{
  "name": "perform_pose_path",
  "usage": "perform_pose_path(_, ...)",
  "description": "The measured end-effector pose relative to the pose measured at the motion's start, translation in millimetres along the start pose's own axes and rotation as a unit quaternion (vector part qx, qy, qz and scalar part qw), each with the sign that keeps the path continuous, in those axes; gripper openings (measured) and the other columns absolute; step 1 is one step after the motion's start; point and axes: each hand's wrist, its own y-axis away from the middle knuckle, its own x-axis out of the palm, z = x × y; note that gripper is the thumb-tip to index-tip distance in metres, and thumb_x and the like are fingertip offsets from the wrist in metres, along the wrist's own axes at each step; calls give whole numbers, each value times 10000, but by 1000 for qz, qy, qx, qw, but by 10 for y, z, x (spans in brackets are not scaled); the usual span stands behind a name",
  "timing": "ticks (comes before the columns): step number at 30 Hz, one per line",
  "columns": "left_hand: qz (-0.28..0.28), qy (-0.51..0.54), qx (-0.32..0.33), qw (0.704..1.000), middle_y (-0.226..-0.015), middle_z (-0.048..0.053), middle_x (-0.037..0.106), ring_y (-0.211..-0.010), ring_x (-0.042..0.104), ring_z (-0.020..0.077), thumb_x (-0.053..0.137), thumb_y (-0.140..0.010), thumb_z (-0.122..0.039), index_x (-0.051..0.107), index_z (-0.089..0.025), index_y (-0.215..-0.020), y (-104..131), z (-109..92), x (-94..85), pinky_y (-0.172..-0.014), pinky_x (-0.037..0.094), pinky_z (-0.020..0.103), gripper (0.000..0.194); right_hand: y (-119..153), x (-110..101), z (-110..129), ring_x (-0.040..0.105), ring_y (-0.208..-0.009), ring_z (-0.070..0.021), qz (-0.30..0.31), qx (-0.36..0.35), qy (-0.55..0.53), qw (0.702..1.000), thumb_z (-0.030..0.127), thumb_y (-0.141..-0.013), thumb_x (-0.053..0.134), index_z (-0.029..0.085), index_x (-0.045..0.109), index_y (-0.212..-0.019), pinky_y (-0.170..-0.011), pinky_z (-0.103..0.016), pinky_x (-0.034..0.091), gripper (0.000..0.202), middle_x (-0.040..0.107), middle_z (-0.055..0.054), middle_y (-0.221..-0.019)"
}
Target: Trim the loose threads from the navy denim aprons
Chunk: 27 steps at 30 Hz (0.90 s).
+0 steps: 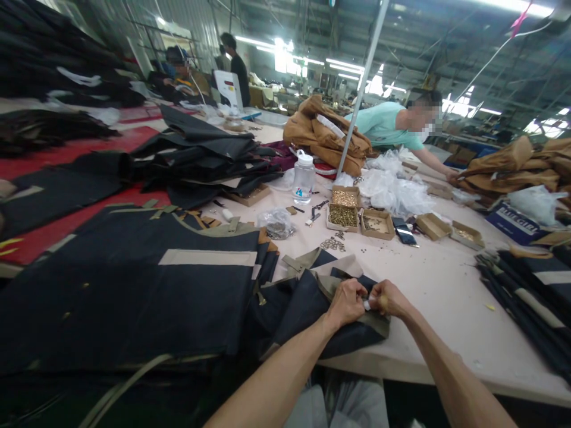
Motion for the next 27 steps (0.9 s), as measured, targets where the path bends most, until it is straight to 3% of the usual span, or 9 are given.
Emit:
perform_pose_path(4, -13, -3, 1, 1000, -848, 60, 670, -786, 623, 176, 527, -691, -29, 708, -151, -868, 13, 41, 36, -736, 478, 281, 281, -94, -13, 37, 579, -396, -149, 32, 26, 33, 999, 126, -573, 666, 180, 603, -601, -373, -188, 350, 87, 607, 8, -462)
perform_pose_path(10, 6, -25, -16, 1000, -905, 78, 681, -861, 635, 196, 529, -727, -56, 716, -150, -904, -24, -22, 57, -801, 493, 300, 274, -101, -29, 8, 577, -397, -147, 16, 9, 88, 996, 140, -604, 673, 177, 641, -616, -388, -200, 334, 51, 629, -11, -478)
perform_pose_path(14, 89, -99, -42, 990, -925, 97, 686, -877, 640, 237, 622, -739, -182, 738, -165, -928, -89, -180, -69, -797, 509, 335, 222, -11, -49, -57, 558, -454, -132, -27, -27, 98, 994, 171, -599, 702, 177, 651, -636, -420, -208, 299, 63, 615, 3, -498)
perform_pose_path(17, 180, -156, -1, 971, -933, 113, 689, -900, 635, 273, 661, -702, -202, 754, -180, -910, -83, -265, -247, -800, 511, 363, 229, 94, -7, -160, 544, -515, -120, -61, -78, 69, 993, 207, -616, 716, 177, 648, -674, -463, -208, 313, 94, 625, 14, -562)
perform_pose_path(19, 200, -150, 36, 968, -975, 115, 693, -950, 624, 277, 647, -715, -181, 757, -176, -938, -38, -268, -358, -850, 508, 371, 248, 186, 62, -243, 533, -523, -117, -63, -99, 12, 993, 244, -648, 713, 176, 654, -738, -487, -209, 339, 127, 617, 23, -579)
perform_pose_path(23, 158, -80, 71, 982, -1103, 95, 683, -1049, 580, 261, 669, -746, -183, 740, -168, -1058, 90, -182, -452, -971, 479, 381, 320, 391, 154, -364, 526, -556, -115, -73, -109, -118, 984, 322, -624, 780, 165, 678, -893, -522, -218, 389, 327, 640, 10, -683)
perform_pose_path(27, 112, -51, 68, 990, -1090, 85, 680, -1049, 566, 254, 689, -740, -171, 741, -166, -1007, 154, -108, -415, -977, 471, 392, 272, 432, -51, -376, 573, -621, -151, -32, -103, -206, 972, 424, -641, 803, 143, 708, -957, -577, -259, 446, 433, 679, -43, -763)
